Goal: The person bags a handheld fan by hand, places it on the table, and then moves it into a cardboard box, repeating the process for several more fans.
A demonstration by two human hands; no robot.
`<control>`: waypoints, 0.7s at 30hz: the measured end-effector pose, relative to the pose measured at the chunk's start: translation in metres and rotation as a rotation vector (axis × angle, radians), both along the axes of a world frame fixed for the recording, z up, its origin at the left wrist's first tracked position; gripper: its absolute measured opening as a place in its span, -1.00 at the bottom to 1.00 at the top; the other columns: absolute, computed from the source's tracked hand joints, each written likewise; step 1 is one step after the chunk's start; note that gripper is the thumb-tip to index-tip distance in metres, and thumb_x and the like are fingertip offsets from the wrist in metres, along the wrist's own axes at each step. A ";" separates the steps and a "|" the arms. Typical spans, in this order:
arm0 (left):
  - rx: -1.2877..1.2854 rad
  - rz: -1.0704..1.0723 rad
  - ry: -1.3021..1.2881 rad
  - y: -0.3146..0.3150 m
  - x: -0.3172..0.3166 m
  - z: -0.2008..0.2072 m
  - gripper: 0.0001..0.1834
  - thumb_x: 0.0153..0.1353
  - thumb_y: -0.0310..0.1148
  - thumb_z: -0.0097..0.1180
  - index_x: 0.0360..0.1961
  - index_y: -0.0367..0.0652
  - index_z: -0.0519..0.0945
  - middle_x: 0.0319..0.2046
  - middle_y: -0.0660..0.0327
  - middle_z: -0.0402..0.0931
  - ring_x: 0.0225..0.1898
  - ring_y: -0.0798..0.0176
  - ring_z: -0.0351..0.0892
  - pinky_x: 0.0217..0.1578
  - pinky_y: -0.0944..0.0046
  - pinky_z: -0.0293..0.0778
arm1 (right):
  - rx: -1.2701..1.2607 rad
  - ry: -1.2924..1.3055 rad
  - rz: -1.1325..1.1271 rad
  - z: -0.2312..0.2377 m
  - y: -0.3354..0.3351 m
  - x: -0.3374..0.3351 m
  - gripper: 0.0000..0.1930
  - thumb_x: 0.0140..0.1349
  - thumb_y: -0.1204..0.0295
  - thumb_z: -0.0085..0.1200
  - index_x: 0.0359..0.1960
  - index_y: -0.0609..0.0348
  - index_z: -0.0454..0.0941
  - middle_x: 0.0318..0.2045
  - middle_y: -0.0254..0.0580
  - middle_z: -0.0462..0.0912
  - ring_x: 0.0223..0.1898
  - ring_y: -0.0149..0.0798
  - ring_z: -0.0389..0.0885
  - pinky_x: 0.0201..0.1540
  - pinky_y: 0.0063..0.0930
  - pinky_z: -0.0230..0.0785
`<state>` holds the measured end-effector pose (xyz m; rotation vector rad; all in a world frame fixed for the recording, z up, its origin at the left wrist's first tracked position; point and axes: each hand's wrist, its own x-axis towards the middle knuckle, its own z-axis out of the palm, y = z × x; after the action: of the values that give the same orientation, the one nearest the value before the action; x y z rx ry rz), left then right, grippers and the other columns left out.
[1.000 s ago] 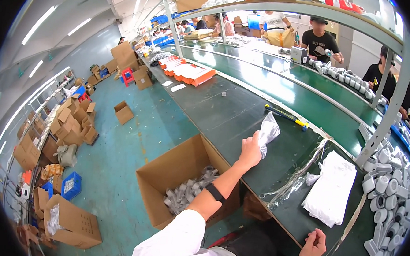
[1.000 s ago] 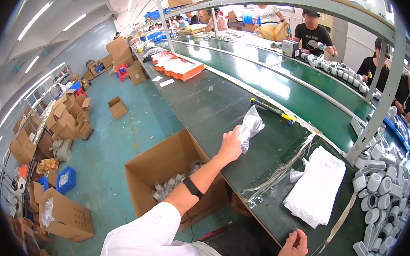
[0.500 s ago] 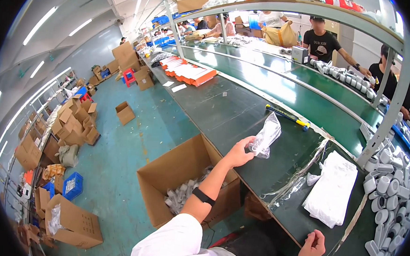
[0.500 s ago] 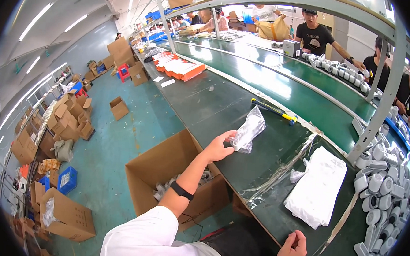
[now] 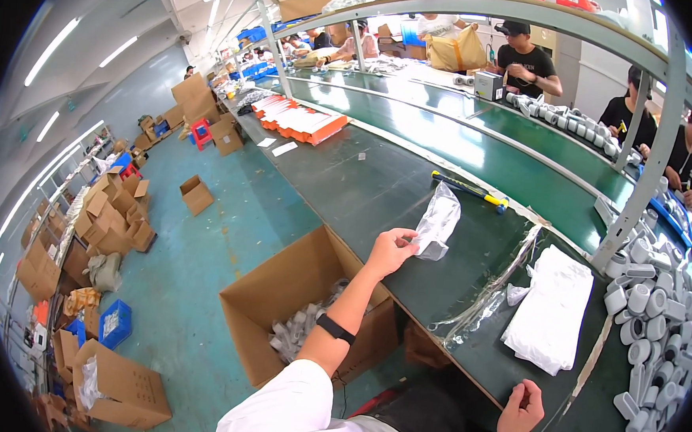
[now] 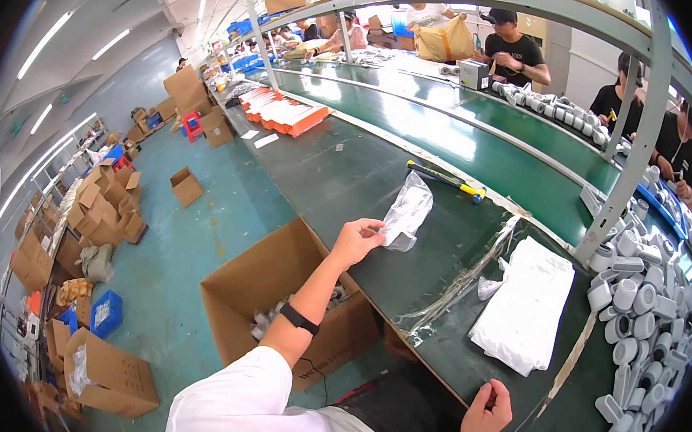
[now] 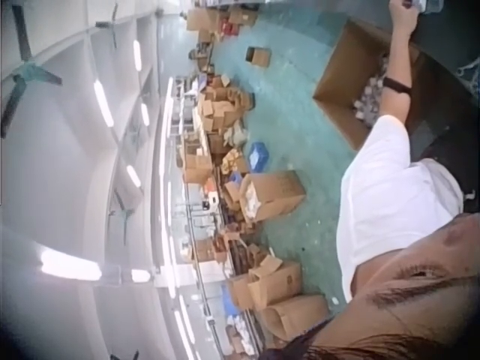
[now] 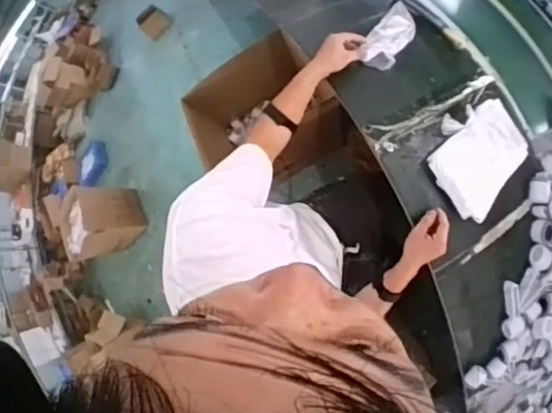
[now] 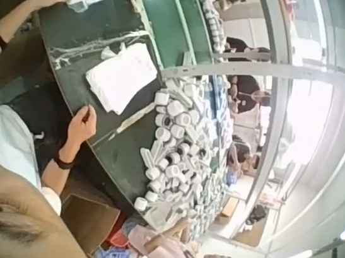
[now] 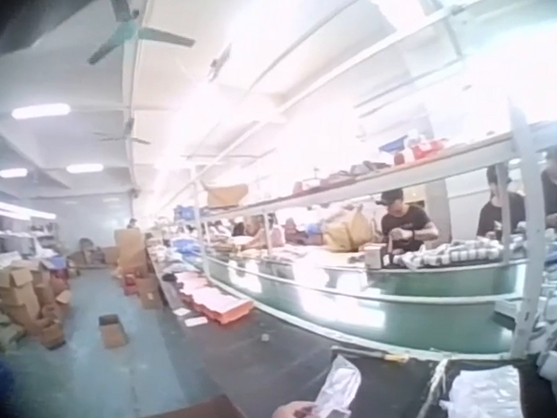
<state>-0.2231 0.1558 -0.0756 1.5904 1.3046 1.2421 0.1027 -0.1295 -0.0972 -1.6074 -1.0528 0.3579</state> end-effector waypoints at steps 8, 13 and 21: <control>0.128 0.097 0.020 0.005 0.002 -0.008 -0.83 0.17 -0.47 0.24 -0.20 -0.25 0.66 -0.38 0.26 0.63 -0.43 0.46 0.53 -0.37 0.42 0.45 | 0.013 -0.017 -0.038 0.000 -0.001 -0.001 -0.89 0.24 0.54 0.10 -0.25 0.34 0.58 -0.52 -0.31 0.57 -0.52 -0.50 0.45 -0.44 -0.59 0.32; 0.308 0.206 0.118 -0.001 0.009 -0.002 -0.85 0.17 -0.47 0.23 -0.22 -0.25 0.66 -0.24 0.21 0.63 -0.47 0.38 0.55 -0.40 0.38 0.47 | 0.012 -0.039 -0.018 -0.003 -0.001 0.001 -0.89 0.28 0.53 0.08 -0.23 0.34 0.56 -0.50 -0.41 0.52 -0.48 -0.57 0.39 -0.44 -0.66 0.25; 0.371 0.273 0.296 -0.017 0.005 -0.003 -0.84 0.15 -0.49 0.20 -0.23 -0.26 0.65 -0.23 0.12 0.62 -0.48 0.29 0.57 -0.40 0.33 0.50 | 0.002 -0.048 -0.024 -0.001 -0.001 -0.001 -0.89 0.28 0.54 0.08 -0.24 0.35 0.56 -0.50 -0.41 0.52 -0.49 -0.57 0.38 -0.45 -0.65 0.25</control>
<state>-0.2184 0.1393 -0.0786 1.9637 1.5859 1.5266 0.1021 -0.1304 -0.0986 -1.6327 -1.0695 0.3034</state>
